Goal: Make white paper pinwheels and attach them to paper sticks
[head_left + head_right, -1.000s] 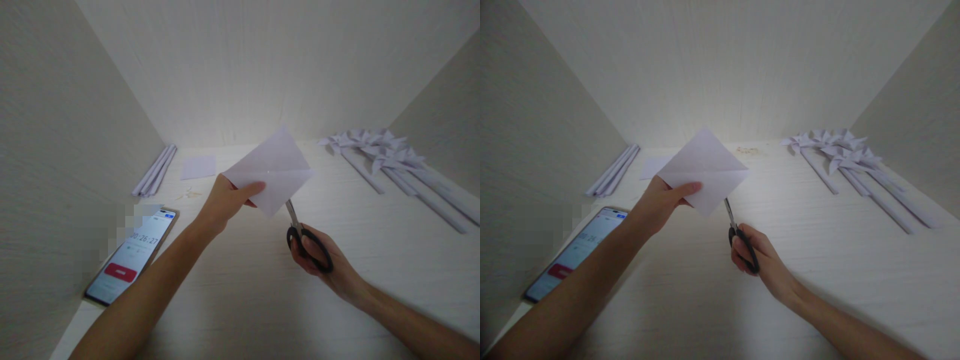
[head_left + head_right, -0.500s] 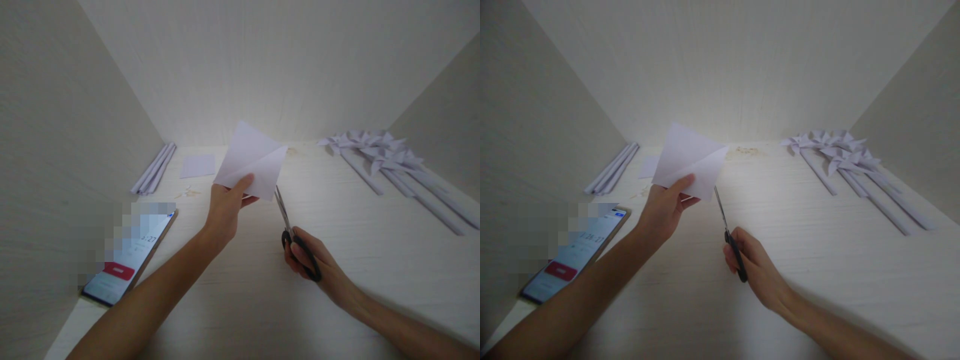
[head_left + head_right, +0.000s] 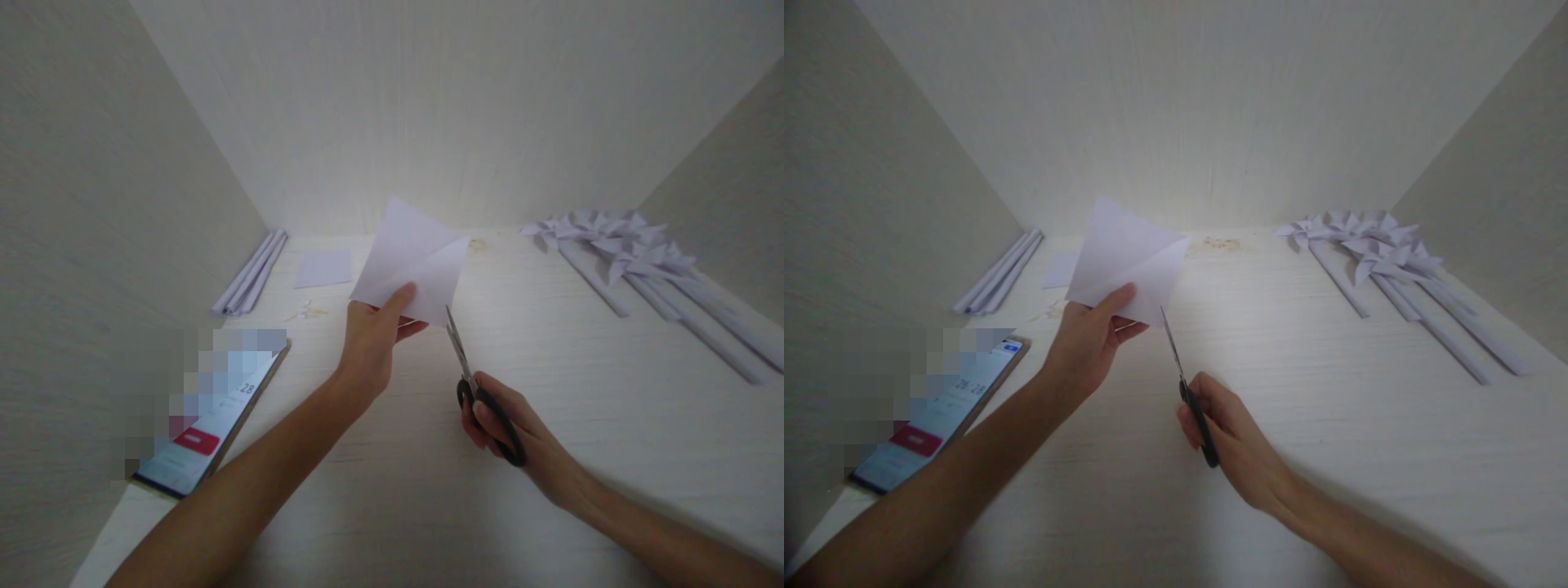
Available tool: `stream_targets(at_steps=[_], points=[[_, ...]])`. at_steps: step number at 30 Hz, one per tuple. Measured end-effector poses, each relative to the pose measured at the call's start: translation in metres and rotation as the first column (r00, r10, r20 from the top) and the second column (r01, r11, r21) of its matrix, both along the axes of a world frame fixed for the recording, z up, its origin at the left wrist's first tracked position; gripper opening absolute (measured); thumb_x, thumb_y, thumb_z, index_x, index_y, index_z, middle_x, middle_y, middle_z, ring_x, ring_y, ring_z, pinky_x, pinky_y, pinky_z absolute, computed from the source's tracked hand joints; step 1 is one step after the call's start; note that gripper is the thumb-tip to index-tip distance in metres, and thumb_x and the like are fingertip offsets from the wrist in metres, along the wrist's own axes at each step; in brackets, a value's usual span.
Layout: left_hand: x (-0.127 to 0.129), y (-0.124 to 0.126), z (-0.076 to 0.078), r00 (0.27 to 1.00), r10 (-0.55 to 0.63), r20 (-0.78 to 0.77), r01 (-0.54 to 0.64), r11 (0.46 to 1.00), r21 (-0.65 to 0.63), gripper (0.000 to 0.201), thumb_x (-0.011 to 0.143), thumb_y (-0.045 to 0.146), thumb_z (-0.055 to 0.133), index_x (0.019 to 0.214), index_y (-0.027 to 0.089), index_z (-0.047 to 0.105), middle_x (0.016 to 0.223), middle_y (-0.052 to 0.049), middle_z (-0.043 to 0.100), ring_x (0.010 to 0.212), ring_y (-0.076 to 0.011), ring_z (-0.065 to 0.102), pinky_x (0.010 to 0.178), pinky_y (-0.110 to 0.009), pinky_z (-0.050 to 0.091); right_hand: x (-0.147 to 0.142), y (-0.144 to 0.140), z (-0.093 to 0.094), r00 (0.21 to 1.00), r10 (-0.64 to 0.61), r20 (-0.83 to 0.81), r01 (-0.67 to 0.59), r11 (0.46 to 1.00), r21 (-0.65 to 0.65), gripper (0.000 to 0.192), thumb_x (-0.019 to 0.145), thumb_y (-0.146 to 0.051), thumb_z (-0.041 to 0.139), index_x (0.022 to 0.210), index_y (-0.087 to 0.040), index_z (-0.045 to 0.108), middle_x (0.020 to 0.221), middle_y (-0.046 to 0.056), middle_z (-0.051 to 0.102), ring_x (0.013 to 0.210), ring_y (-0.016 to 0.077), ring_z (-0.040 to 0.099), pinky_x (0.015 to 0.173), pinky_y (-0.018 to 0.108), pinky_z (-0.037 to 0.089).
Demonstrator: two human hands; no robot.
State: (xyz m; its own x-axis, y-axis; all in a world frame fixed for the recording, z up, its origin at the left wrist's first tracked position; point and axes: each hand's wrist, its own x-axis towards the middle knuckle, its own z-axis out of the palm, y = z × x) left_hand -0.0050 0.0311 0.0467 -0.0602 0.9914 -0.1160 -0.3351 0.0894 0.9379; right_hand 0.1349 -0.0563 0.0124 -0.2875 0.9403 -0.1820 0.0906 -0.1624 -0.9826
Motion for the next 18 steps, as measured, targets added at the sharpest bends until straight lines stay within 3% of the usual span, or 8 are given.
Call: stream_targets(at_steps=[18], points=[[0.0028,-0.0021,-0.0009,1.0,0.008,-0.02,-0.008,1.0,0.0,0.032,0.063,0.026,0.061,0.093,0.015,0.057,0.085,-0.006,0.065,0.063,-0.0121,0.06,0.054,-0.024,0.052,-0.0005,0.0011,-0.0004,0.999,0.025,0.021,-0.025,0.999,0.024,0.032,0.079,-0.045,0.043,0.064,-0.018,0.037,0.054,-0.004,0.037,0.048,0.0073,0.031,0.043,0.022,0.024]])
